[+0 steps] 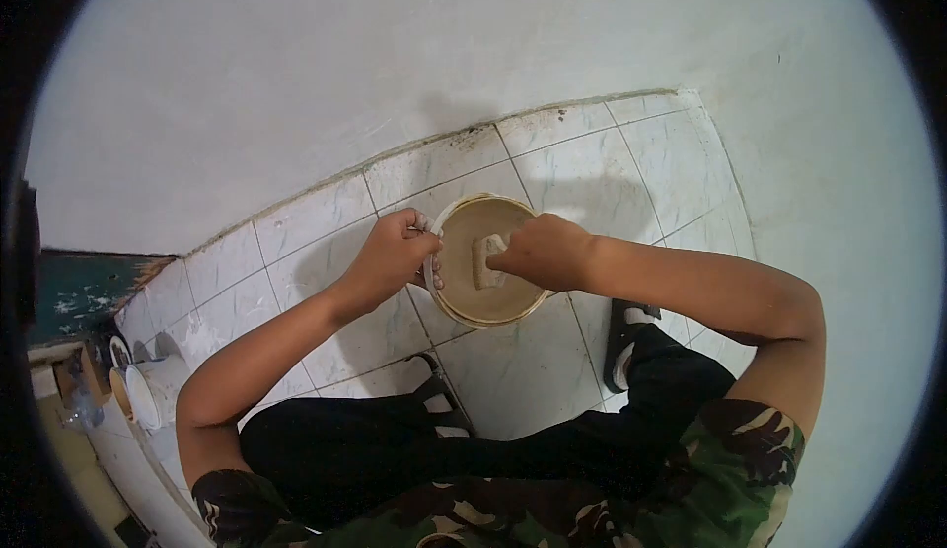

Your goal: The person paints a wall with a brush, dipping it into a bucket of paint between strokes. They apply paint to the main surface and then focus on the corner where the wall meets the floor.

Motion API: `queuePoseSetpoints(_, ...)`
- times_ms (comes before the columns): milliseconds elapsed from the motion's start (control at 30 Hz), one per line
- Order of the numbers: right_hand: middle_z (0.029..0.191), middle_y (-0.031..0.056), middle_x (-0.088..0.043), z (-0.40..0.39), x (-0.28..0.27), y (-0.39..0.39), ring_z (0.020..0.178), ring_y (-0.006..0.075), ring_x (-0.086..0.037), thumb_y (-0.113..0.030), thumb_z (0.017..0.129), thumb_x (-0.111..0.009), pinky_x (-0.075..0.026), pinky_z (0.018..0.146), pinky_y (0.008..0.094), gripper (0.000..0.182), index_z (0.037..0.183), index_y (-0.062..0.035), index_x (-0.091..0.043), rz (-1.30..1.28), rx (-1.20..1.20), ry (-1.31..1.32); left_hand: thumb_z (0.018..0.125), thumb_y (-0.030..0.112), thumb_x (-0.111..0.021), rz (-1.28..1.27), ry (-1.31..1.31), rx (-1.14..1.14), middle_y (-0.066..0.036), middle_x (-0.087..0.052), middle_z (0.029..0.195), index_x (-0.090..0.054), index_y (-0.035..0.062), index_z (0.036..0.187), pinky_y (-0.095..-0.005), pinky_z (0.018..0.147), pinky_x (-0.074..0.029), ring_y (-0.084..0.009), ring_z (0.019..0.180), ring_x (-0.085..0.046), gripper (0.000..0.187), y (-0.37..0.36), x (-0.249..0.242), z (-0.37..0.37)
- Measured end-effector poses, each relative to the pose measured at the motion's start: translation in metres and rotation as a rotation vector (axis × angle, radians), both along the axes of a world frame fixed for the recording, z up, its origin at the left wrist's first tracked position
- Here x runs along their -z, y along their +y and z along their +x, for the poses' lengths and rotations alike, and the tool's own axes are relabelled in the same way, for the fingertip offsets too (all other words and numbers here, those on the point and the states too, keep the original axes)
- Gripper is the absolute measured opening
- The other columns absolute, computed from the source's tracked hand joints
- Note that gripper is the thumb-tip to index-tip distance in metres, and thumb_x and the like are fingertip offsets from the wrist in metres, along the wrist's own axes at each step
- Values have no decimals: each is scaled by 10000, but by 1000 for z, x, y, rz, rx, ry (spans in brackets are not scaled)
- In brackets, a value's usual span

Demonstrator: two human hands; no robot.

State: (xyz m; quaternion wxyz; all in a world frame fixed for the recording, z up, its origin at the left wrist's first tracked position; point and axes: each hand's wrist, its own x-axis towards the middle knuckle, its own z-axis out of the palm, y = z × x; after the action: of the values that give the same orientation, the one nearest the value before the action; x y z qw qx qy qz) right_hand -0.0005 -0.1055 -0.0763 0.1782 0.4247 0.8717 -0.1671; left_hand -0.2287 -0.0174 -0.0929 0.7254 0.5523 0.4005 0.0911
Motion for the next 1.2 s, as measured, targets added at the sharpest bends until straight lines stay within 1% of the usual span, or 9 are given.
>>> queuePoseSetpoints(133,801,157,-690,23,-27,-10,758,344,-700,-69,853,-603,-548,658,455,355,1201,-130,-574,-105,219,-86,894,88,-545,89,14,85,-118,-654,770,-554,-74,976,-299,563,-548,-181,629,-672,181,-8,-24,25)
queuePoseSetpoints(233,853,193,-681,64,-51,-28,839,364,-685,-120,904,-598,-525,729,449,360,1252,-81,-514,-319,550,250,895,78,-540,133,-13,164,-120,-669,780,-576,-89,1000,-299,574,-549,-179,640,-678,201,-13,-42,59)
queuePoseSetpoints(300,812,174,-667,98,-42,-46,739,316,-658,-159,938,-594,-504,686,431,332,1242,-57,-508,-422,684,505,897,71,-537,133,-21,182,-121,-675,785,-587,-93,1007,-298,575,-547,-177,646,-681,204,-16,-52,85)
queuePoseSetpoints(333,767,107,-645,107,-50,-53,643,216,-589,-191,970,-586,-468,605,367,305,1231,-53,-509,-512,803,543,898,62,-530,98,59,193,-117,-679,793,-598,-91,1011,-296,574,-544,-176,650,-683,202,-17,-59,96)
queuePoseSetpoints(467,749,20,-603,161,-45,-90,548,67,-444,-206,1007,-558,-351,486,244,249,1187,-37,-531,-782,1053,892,906,37,-513,128,118,302,-126,-686,838,-594,-81,1039,-300,592,-565,-193,665,-695,196,-17,-88,136)
queuePoseSetpoints(567,731,36,-605,209,-42,-113,499,51,-406,-174,1013,-560,-314,442,226,247,1194,-6,-541,-907,1138,1121,909,48,-527,234,48,348,-125,-687,855,-583,-77,1059,-284,593,-566,-195,678,-704,203,-23,-97,171)
queuePoseSetpoints(700,783,77,-609,300,-64,-126,489,49,-426,-134,986,-571,-338,425,216,269,1216,5,-546,-905,1250,1434,889,51,-545,241,163,252,-116,-680,833,-602,-93,1029,-282,573,-525,-163,664,-676,209,-22,-98,219)
queuePoseSetpoints(833,873,88,-614,401,-74,-131,522,44,-468,-102,975,-552,-362,429,200,281,1247,-31,-554,-618,1271,1626,870,60,-560,453,275,321,-141,-667,798,-602,-124,969,-301,586,-524,-177,641,-663,213,-26,-83,258)
queuePoseSetpoints(1200,866,9,-565,601,-25,-87,551,48,-424,-162,962,-498,-310,422,203,303,1251,-71,-525,-399,1477,1529,866,113,-602,470,285,340,-141,-650,801,-612,-102,1017,-337,665,-517,-198,707,-655,263,-39,-88,364)
